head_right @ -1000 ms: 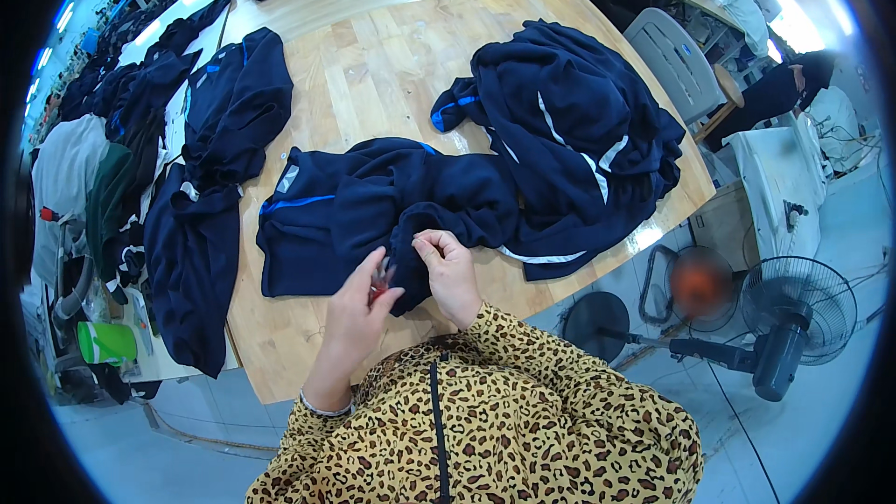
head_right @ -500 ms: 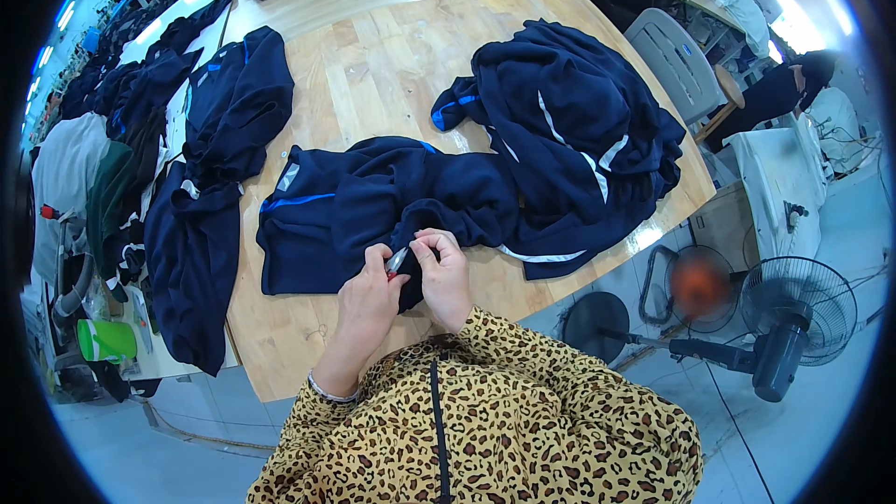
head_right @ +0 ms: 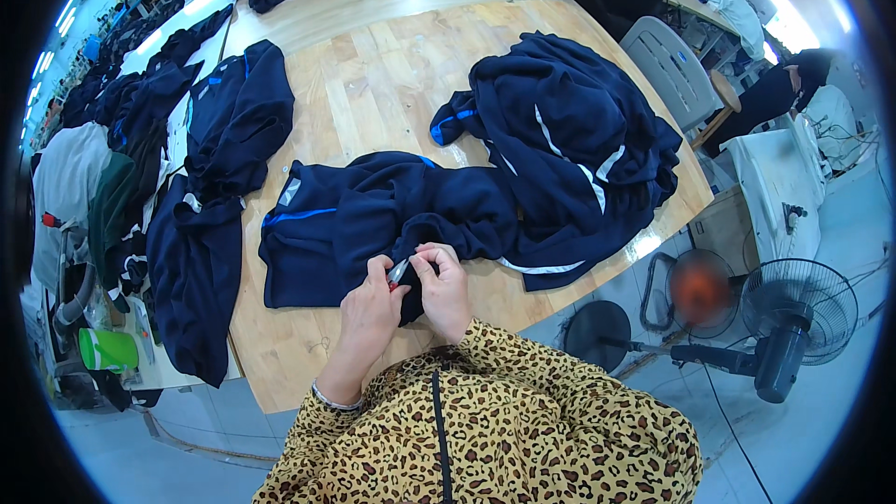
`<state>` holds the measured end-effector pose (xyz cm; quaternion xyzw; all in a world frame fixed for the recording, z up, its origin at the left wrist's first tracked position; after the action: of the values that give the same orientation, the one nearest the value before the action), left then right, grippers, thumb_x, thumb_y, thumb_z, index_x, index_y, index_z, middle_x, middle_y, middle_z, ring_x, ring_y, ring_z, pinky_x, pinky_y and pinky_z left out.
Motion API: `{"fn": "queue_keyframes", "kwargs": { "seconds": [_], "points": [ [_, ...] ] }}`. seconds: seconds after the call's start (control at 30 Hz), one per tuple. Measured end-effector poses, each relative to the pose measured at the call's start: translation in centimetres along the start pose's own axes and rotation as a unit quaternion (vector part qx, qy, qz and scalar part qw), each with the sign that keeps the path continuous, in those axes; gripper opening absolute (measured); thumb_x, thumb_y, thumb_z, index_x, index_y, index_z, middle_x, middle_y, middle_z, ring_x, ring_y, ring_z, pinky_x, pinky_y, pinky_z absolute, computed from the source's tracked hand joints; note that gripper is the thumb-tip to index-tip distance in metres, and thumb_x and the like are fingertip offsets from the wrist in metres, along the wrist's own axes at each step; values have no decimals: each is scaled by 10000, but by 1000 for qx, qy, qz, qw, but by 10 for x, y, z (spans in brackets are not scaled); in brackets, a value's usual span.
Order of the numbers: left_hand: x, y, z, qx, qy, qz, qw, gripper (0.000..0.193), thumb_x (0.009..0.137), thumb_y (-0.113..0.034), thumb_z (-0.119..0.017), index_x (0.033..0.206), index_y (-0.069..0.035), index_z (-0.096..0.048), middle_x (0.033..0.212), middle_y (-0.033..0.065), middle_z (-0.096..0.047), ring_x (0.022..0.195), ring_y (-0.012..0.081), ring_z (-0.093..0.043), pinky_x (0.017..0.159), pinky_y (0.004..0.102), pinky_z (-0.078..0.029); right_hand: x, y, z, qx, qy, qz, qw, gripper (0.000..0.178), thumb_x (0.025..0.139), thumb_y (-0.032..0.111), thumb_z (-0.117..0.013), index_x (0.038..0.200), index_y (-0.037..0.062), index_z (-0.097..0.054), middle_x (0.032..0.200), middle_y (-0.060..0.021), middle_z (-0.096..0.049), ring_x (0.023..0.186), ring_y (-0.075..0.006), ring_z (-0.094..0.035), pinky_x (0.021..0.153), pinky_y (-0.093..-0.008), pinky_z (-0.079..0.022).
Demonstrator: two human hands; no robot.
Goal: The person trims loose threads from garments on a table using thread snips, turning and spreading the fabric to cut excess threads across different sections, and moves clothing across the workspace.
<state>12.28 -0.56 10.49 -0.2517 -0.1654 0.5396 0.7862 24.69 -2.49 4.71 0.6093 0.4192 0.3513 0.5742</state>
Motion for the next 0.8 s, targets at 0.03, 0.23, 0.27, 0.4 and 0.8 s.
{"fn": "queue_keyframes", "kwargs": {
  "seconds": [0.03, 0.23, 0.27, 0.4, 0.8],
  "points": [
    [1, 1, 0, 0, -2, -1, 1000, 355, 816, -164, -639, 1080, -50, -430, 787, 178, -644, 709, 345, -646, 582, 430, -506, 0, 0, 0, -15, 0, 9, 1000, 82, 895, 64, -566, 857, -4, -590, 1100, -78, -525, 1016, -133, -491, 901, -250, -383],
    [1, 6, -2, -27, 11, 25, 999, 386, 815, -185, -656, 1091, -58, -418, 773, 202, -628, 704, 395, -620, 583, 461, -479, 1, -3, 0, 7, -14, 1, 1000, 97, 894, 72, -572, 866, -20, -583, 1068, -89, -537, 990, -144, -510, 885, -255, -397],
    [1, 6, 2, -40, -3, 19, 999, 389, 812, -201, -663, 1085, -56, -427, 772, 201, -628, 707, 392, -620, 585, 457, -478, 2, -6, 1, 46, -37, -16, 998, 107, 888, 77, -579, 860, -27, -579, 1025, -98, -563, 968, -159, -530, 872, -264, -409],
    [-1, 4, 15, -32, -9, 16, 999, 401, 797, -242, -687, 1063, -55, -454, 775, 191, -630, 704, 376, -623, 585, 443, -474, 2, -16, 2, 129, -31, -112, 985, 108, 920, 101, -556, 925, -5, -575, 1046, -86, -588, 956, -120, -522, 879, -247, -405],
    [-2, -5, 7, 16, 0, -39, 999, 372, 804, -215, -672, 1047, -48, -446, 715, 155, -628, 642, 336, -630, 519, 402, -474, 0, -13, -1, 58, -4, -20, 998, 82, 929, 93, -540, 958, 17, -554, 1078, -63, -555, 945, -100, -517, 844, -222, -423]
  ]
}}
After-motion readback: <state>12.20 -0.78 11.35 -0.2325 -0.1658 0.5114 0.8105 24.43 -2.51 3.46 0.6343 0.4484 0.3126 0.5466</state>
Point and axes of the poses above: each hand's wrist, its own x-axis towards the middle knuckle, its own z-axis out of the back of the hand, y = z × x, the point moved 5 cm from there along x, towards the middle knuckle
